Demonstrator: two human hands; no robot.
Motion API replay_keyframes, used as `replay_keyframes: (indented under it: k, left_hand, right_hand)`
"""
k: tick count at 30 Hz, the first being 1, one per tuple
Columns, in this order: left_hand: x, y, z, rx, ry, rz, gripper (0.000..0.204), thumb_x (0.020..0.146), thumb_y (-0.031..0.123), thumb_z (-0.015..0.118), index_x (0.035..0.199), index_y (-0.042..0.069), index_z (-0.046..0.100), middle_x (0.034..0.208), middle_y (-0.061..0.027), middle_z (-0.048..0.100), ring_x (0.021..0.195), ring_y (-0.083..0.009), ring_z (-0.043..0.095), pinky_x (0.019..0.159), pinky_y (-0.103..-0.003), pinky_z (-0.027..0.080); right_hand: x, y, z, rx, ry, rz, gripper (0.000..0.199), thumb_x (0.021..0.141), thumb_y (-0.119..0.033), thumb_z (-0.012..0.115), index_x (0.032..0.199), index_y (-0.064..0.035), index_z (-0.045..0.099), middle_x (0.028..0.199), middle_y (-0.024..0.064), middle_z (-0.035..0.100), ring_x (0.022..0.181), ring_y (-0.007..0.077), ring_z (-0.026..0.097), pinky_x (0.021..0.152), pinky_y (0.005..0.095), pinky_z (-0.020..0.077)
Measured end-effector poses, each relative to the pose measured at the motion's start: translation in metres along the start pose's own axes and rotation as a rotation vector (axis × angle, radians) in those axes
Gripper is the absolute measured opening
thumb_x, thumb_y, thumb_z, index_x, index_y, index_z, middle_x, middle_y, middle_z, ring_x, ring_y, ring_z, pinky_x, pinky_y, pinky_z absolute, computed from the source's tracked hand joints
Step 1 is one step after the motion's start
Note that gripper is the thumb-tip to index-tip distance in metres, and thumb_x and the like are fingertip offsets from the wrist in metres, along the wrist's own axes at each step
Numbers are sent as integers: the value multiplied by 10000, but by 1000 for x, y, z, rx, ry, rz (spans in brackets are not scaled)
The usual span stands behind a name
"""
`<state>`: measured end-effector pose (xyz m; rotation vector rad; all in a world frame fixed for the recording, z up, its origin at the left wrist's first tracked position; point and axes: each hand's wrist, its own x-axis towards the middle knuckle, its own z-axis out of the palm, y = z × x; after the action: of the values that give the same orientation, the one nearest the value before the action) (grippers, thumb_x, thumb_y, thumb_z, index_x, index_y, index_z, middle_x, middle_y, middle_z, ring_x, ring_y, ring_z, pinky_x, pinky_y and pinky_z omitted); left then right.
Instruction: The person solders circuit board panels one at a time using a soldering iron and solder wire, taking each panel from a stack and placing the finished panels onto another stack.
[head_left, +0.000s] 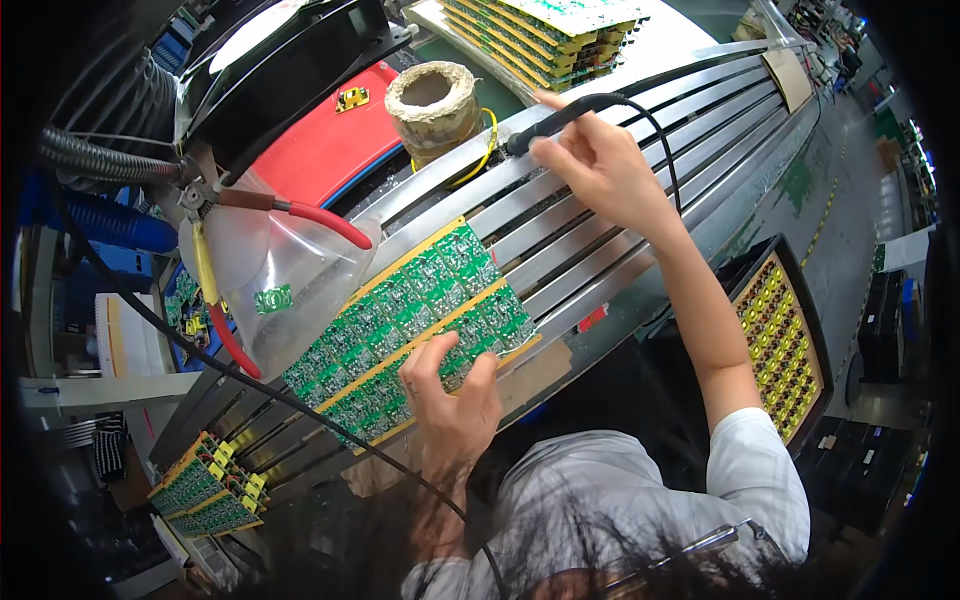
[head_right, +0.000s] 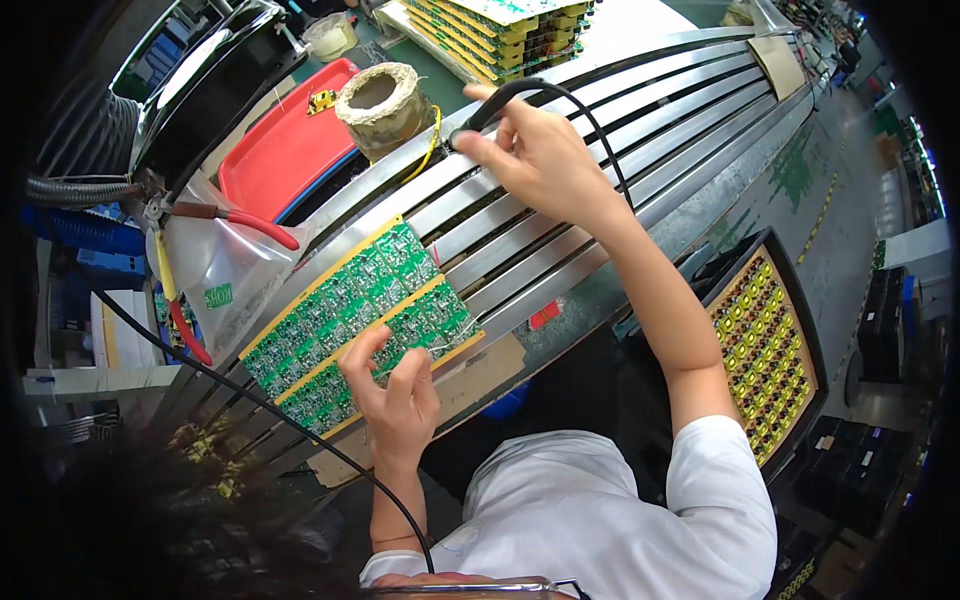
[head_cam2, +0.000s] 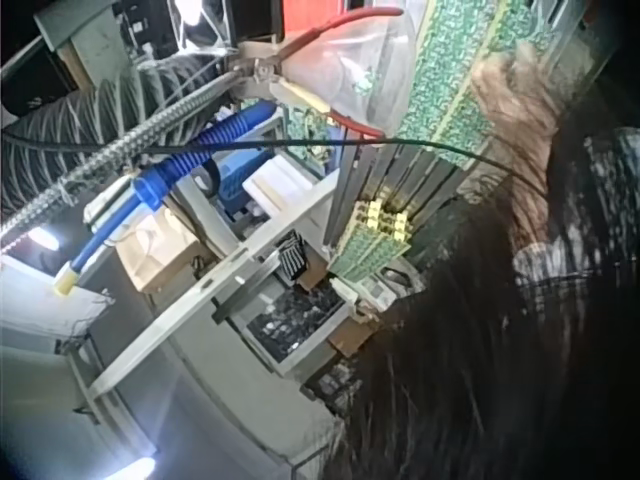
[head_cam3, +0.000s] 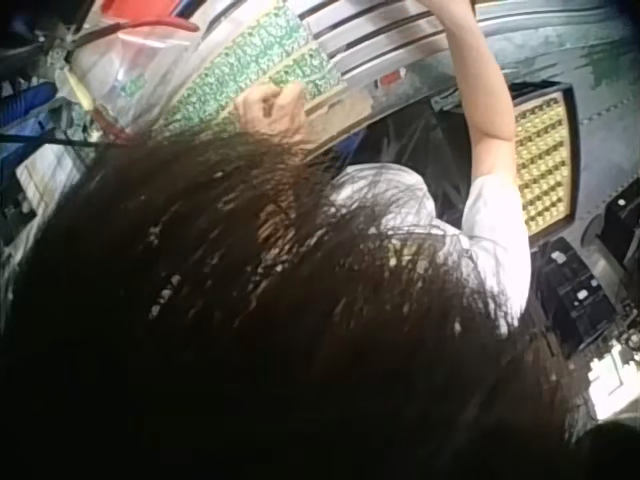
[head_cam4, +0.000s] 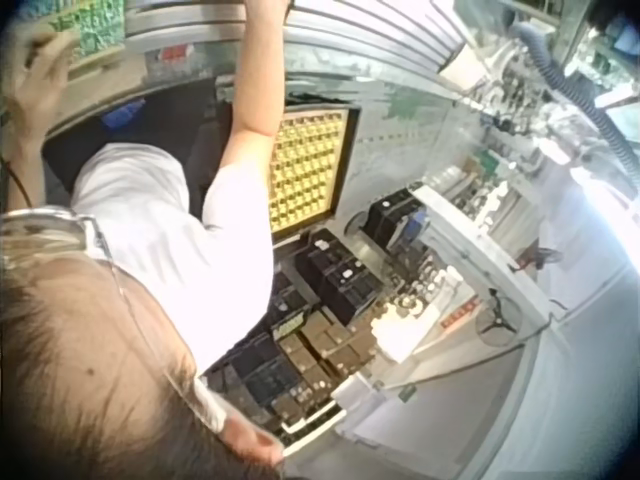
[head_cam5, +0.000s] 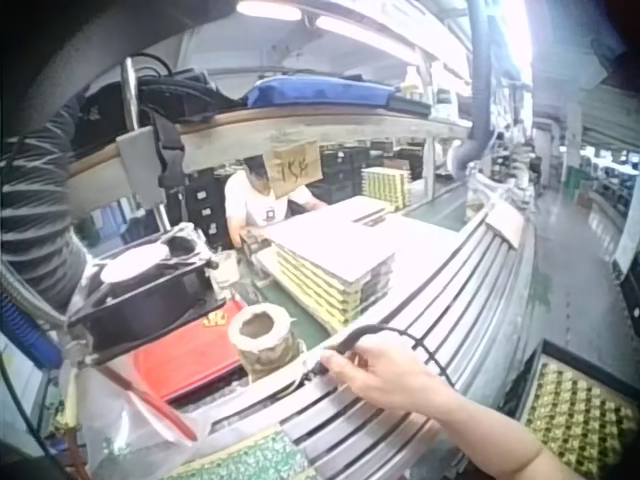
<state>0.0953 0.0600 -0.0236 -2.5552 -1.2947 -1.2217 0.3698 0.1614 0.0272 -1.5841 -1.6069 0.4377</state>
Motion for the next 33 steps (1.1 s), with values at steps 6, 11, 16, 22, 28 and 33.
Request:
replay_keyframes:
  k: [6, 11, 16, 22, 28, 33]
  left_hand:
    - [9, -13, -4, 40, -10, -108, 237, 790, -21, 745, 987, 102, 698, 943, -32, 609, 801, -222, 519, 774, -392, 465]
    - [17, -17, -18, 55, 35, -263, 188, 814, -27, 740, 958, 93, 719, 831, -16, 577, 690, -204, 473, 687, -351, 450]
    - [27, -8, -16, -42, 72, -475, 174, 828, -33, 730, 961, 77, 711, 773, -13, 556, 670, -198, 480, 702, -337, 441]
    - [39, -15, -6, 15, 130, -391, 164, 823, -45, 724, 945, 61, 697, 731, -15, 550, 680, -195, 507, 751, -354, 443]
    - [38, -23, -5, 64, 73, -281, 170, 813, -58, 716, 939, 53, 685, 742, -23, 567, 707, -203, 532, 769, -375, 452]
    - [32, -24, -8, 55, 78, -273, 194, 801, -67, 711, 946, 57, 674, 756, -28, 574, 734, -214, 562, 798, -386, 459]
  right_hand:
    - [11, -25, -10, 85, 94, -79, 267, 912, -157, 748, 1135, -14, 719, 796, 36, 710, 587, 114, 545, 543, 228, 413]
    - [9, -29, -4, 410, 321, -437, 188, 917, -98, 713, 1093, -33, 723, 811, 37, 711, 587, 126, 550, 554, 247, 438]
    - [45, -16, 36, -226, 184, -683, 269, 879, -24, 710, 1147, -31, 715, 980, 87, 697, 711, 200, 616, 652, 307, 513]
    - [-12, -16, 20, 308, 226, -461, 266, 854, -5, 724, 1120, -16, 705, 941, 89, 691, 706, 171, 593, 645, 277, 486]
    - [-59, -4, 13, 465, 235, -329, 313, 805, 44, 674, 1118, 30, 695, 881, 127, 681, 711, 177, 582, 647, 256, 460]
    - [-78, 0, 28, 663, 233, -254, 301, 833, 16, 636, 1127, 45, 691, 901, 159, 690, 729, 206, 608, 666, 278, 485]
